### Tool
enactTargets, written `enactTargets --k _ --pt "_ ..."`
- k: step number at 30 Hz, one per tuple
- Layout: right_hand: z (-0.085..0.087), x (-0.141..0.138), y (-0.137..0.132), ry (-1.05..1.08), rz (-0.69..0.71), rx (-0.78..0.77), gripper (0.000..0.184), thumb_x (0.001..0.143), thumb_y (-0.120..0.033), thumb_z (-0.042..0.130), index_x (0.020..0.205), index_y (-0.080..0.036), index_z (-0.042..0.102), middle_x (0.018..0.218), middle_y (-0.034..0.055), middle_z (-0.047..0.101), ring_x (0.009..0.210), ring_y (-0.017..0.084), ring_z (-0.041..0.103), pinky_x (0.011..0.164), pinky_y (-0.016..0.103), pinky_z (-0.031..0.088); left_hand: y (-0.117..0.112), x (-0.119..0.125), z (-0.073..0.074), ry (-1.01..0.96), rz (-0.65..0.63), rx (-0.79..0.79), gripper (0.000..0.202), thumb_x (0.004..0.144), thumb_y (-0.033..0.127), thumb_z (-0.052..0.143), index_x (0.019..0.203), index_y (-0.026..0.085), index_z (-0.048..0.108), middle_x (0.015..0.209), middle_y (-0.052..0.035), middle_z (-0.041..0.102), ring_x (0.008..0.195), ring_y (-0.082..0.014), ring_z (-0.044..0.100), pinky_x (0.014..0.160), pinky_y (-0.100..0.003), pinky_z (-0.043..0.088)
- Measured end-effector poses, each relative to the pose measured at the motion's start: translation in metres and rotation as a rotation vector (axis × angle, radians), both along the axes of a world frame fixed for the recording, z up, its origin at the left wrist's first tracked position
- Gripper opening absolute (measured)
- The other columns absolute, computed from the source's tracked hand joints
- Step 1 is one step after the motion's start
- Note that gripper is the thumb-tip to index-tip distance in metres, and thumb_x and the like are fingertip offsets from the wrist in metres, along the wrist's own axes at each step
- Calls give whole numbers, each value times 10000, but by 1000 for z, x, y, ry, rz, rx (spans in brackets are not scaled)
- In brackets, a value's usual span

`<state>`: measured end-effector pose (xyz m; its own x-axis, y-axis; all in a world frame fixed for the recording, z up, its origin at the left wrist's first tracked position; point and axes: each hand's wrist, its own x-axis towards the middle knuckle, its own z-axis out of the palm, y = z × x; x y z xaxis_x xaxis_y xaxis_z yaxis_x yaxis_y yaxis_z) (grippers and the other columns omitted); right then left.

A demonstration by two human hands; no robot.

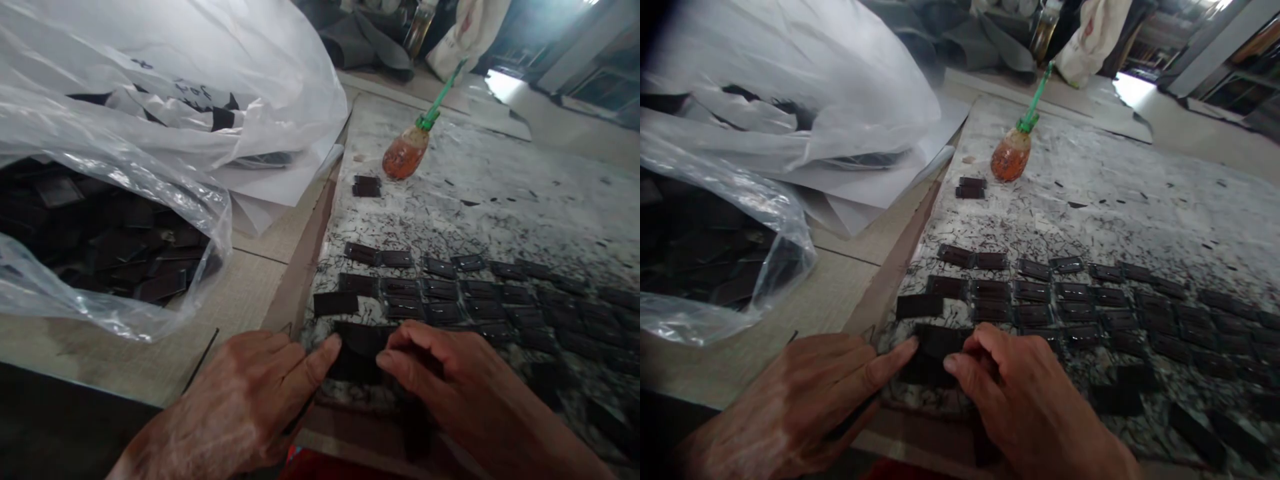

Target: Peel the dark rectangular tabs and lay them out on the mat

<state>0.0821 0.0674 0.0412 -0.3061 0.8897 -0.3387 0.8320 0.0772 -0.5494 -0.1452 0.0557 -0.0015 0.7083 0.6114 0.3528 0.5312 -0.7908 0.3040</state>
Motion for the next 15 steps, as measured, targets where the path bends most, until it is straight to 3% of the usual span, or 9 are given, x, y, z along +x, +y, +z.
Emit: enactTargets --k 8,15 --pt "-5 -7 -2 9 -11 65 222 855 -289 504 649 -231 563 482 -64 552 414 92 480 401 212 282 -1 -2 0 21 -4 -19 384 861 97 407 1243 56 417 624 -4 595 477 -176 543 404 -296 401" --pt "-3 -10 1 20 -80 77 206 826 -344 549 656 -231 575 471 -68 547 408 91 475 401 202 311 -3 0 1 25 23 10 357 865 108 361 1209 74 450 605 3 580 462 -171 529 387 -286 373"
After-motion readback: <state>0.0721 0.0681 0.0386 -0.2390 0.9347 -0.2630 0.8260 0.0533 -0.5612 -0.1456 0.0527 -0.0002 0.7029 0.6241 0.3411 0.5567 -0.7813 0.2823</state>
